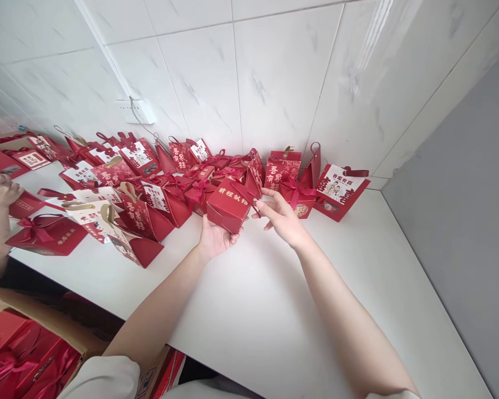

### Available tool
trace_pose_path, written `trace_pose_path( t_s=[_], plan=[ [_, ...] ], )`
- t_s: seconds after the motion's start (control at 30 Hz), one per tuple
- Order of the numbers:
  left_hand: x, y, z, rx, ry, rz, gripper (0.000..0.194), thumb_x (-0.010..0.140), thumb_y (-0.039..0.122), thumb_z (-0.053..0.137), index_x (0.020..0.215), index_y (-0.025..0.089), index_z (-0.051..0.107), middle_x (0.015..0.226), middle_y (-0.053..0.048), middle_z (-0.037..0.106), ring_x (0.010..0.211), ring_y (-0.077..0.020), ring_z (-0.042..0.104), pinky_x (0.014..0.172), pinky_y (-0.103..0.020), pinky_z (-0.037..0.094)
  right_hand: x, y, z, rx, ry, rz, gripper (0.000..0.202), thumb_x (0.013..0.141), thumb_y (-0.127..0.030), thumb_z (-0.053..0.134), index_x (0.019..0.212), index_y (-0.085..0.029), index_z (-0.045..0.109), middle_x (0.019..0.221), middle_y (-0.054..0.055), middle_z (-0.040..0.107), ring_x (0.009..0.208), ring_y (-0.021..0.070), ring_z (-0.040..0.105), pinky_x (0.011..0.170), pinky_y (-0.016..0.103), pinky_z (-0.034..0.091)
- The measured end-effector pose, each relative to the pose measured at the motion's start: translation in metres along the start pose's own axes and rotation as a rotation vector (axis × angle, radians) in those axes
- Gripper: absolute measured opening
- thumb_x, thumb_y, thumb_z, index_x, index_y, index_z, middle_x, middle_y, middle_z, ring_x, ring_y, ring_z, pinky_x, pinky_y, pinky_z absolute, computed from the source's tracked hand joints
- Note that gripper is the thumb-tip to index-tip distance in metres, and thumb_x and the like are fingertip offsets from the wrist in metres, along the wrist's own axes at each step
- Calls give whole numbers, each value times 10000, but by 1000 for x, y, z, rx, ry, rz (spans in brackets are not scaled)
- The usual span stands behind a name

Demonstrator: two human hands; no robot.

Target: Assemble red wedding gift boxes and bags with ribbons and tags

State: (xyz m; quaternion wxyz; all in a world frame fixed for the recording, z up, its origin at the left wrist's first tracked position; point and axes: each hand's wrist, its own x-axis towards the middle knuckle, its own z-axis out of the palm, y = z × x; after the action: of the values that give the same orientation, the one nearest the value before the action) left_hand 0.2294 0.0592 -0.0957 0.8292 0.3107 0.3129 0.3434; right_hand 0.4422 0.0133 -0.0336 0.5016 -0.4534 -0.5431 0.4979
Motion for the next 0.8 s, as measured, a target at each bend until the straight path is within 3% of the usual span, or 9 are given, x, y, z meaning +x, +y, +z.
trace_pose_path(
  t_s=[0.2, 0.33, 0.43, 0.57, 0.8],
  plan=[
    [1, 2, -2, -49, -8, -74, 1021, 740, 864, 74, 1048, 85, 657, 820, -167, 668, 604, -180, 548, 514, -291, 426, -2, -2, -3, -37, -43, 2, 569, 865, -520, 603, 1350, -272, 437, 1221, 97, 633, 1013, 245, 652, 626, 306, 526],
    [-4, 6, 5, 24, -83, -79, 970, 783, 843, 161, 1158, 75, 621, 912, -182, 699, 736, -232, 661, 649, -315, 506, -3, 4, -2, -187, -79, -3, 671, 819, -507, 661, 1406, -330, 388, 1381, 82, 527, 1071, 249, 611, 785, 394, 554],
    [-7, 4, 11, 53, -150, -81, 956, 778, 852, 225, 1256, 98, 569, 989, -186, 707, 859, -268, 694, 754, -338, 523, -3, 9, 2, -319, -52, -45, 787, 782, -490, 705, 1456, -345, 324, 1340, 56, 556, 1029, 247, 607, 884, 454, 526],
    [-7, -2, 16, 33, -118, -78, 983, 748, 877, 250, 1264, 102, 565, 1004, -197, 709, 904, -281, 699, 772, -337, 530, -1, 14, 4, -396, 5, -60, 751, 790, -486, 691, 1434, -308, 348, 1241, 51, 609, 982, 253, 609, 922, 473, 497],
    [-6, -5, 18, 75, -109, -42, 997, 740, 885, 242, 1260, 98, 566, 1077, -220, 691, 981, -300, 683, 844, -367, 517, 1, 19, 1, -419, -1, -40, 724, 801, -460, 681, 1419, -291, 346, 1294, 64, 578, 1044, 261, 593, 945, 460, 472]
  ],
)
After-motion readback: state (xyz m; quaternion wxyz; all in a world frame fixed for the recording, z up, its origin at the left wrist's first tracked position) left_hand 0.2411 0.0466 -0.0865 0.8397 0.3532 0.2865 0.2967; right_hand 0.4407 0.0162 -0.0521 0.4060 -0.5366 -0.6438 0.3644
